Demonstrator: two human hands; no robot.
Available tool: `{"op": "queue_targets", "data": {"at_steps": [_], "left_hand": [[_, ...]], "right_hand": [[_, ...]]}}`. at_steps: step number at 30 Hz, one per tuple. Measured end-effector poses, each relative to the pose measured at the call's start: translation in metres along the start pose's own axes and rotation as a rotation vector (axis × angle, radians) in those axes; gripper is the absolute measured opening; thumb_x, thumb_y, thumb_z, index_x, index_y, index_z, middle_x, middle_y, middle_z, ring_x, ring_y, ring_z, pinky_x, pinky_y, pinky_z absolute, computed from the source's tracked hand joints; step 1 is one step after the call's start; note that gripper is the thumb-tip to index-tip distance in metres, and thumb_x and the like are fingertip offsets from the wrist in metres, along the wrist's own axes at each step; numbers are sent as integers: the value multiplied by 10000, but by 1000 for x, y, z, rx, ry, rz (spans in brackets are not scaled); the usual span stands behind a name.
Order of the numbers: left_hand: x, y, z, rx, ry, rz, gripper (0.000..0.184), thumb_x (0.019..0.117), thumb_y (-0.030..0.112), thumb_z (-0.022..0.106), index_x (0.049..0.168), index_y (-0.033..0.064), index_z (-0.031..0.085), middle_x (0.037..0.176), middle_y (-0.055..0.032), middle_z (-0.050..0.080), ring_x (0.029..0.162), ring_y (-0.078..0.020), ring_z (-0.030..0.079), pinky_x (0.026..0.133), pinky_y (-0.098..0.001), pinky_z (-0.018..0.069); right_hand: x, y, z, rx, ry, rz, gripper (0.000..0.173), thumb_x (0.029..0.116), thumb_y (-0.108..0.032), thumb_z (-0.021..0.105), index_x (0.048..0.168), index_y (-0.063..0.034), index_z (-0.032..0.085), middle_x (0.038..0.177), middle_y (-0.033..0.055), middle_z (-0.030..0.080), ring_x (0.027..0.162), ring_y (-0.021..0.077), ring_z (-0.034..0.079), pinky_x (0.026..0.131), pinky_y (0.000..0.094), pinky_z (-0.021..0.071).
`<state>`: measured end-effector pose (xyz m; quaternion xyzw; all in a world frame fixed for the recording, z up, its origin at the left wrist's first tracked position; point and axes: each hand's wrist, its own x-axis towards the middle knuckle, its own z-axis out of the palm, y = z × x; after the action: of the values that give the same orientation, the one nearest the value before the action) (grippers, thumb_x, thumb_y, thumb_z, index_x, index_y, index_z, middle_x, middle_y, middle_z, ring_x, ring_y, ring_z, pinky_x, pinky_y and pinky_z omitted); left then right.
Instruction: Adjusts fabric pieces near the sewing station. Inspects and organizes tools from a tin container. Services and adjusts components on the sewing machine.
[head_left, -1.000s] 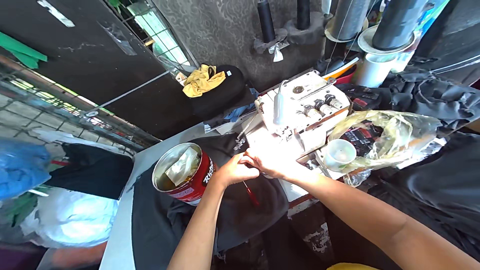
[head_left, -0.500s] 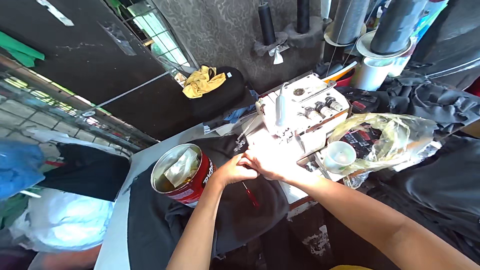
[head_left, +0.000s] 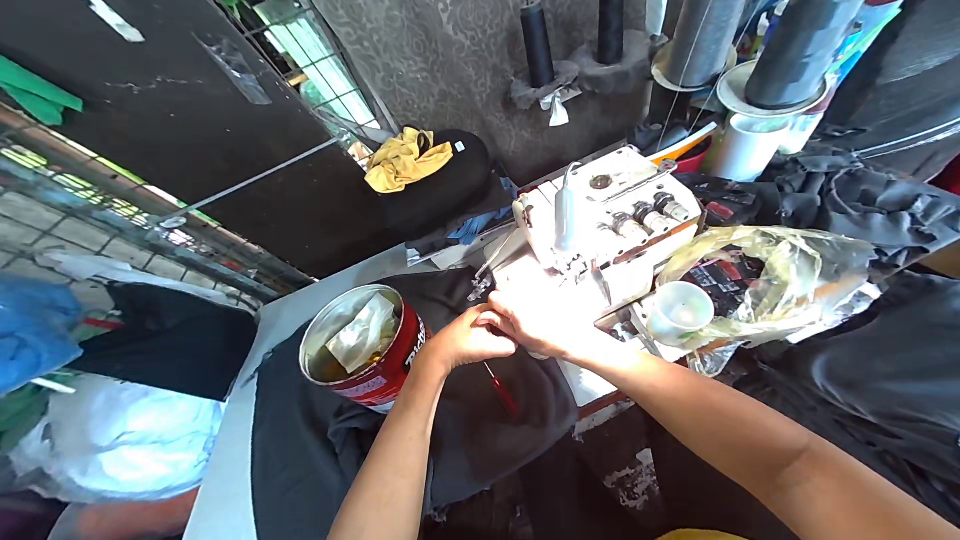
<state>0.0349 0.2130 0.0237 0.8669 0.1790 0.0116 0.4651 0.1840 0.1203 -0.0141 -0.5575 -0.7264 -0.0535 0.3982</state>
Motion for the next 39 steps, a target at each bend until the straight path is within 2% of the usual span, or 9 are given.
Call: {"op": "queue_targets", "data": {"at_steps": [3, 5, 7, 9, 12, 18, 23, 30, 39], "left_hand": [[-1, 4, 4, 189, 35, -34, 353, 724, 170, 770, 1049, 52, 702, 988, 31, 700, 969, 0, 639, 888, -250, 529], [-2, 9, 9, 341, 59, -54, 455, 704, 264, 792, 1067, 4, 708, 1031, -92, 715, 1021, -136, 661, 919, -399, 522], [-4, 11, 13, 421, 77, -48, 627, 683, 398, 849, 1144, 1, 699, 1118, -125, 718, 1114, -177, 660, 993, -428, 515], [-4, 14, 15, 487, 82, -85, 734, 658, 499, 891, 1154, -7, 700, 1148, -151, 716, 1148, -222, 658, 1022, -463, 504], [0, 21, 13, 554, 76, -125, 570, 679, 357, 850, 1067, -33, 700, 1089, -181, 710, 1092, -286, 664, 966, -516, 504], [4, 38, 4, 525, -22, -195, 495, 777, 276, 836, 1137, -32, 694, 1169, -198, 686, 1187, -293, 616, 1048, -515, 442], [5, 47, -4, 415, -80, -242, 282, 830, 198, 775, 1015, -2, 703, 982, -104, 692, 978, -170, 636, 909, -427, 489], [6, 47, -9, 306, -112, -228, 132, 818, 112, 744, 924, 59, 686, 855, 45, 653, 840, 4, 597, 830, -253, 491], [13, 52, -14, 383, -216, -296, 218, 853, 181, 744, 989, 18, 696, 934, -71, 671, 917, -142, 618, 868, -395, 483]], "right_hand": [[5, -2, -4, -21, -64, 73, 437, 1061, -423, 468, 887, -77, 670, 788, 78, 617, 811, 262, 646, 742, 458, 504], [9, -6, -9, -29, -129, 172, 501, 1063, -487, 436, 938, -72, 687, 833, 97, 657, 889, 278, 668, 855, 484, 512], [11, -7, -11, -33, -171, 225, 522, 1062, -527, 420, 1023, -81, 689, 889, 97, 674, 949, 276, 671, 911, 490, 512], [10, -8, -10, -1, -182, 241, 502, 1069, -511, 412, 1052, -86, 679, 885, 94, 669, 928, 274, 673, 844, 492, 519], [10, -8, -8, 66, -190, 291, 508, 1081, -495, 395, 1064, -68, 670, 838, 106, 651, 868, 280, 671, 770, 490, 515], [12, -7, -12, 55, -168, 267, 577, 1073, -533, 373, 1006, -59, 694, 814, 122, 654, 856, 314, 674, 765, 520, 517], [9, -1, -5, 90, -88, 227, 556, 1074, -491, 392, 938, -45, 695, 742, 108, 632, 776, 292, 668, 698, 489, 509], [11, -3, -7, 99, -66, 225, 535, 1072, -474, 416, 947, -39, 702, 731, 111, 637, 754, 292, 672, 683, 483, 516], [9, -4, -10, 44, -30, 242, 522, 1082, -450, 388, 977, -53, 710, 815, 127, 680, 840, 308, 698, 744, 504, 545]]}}
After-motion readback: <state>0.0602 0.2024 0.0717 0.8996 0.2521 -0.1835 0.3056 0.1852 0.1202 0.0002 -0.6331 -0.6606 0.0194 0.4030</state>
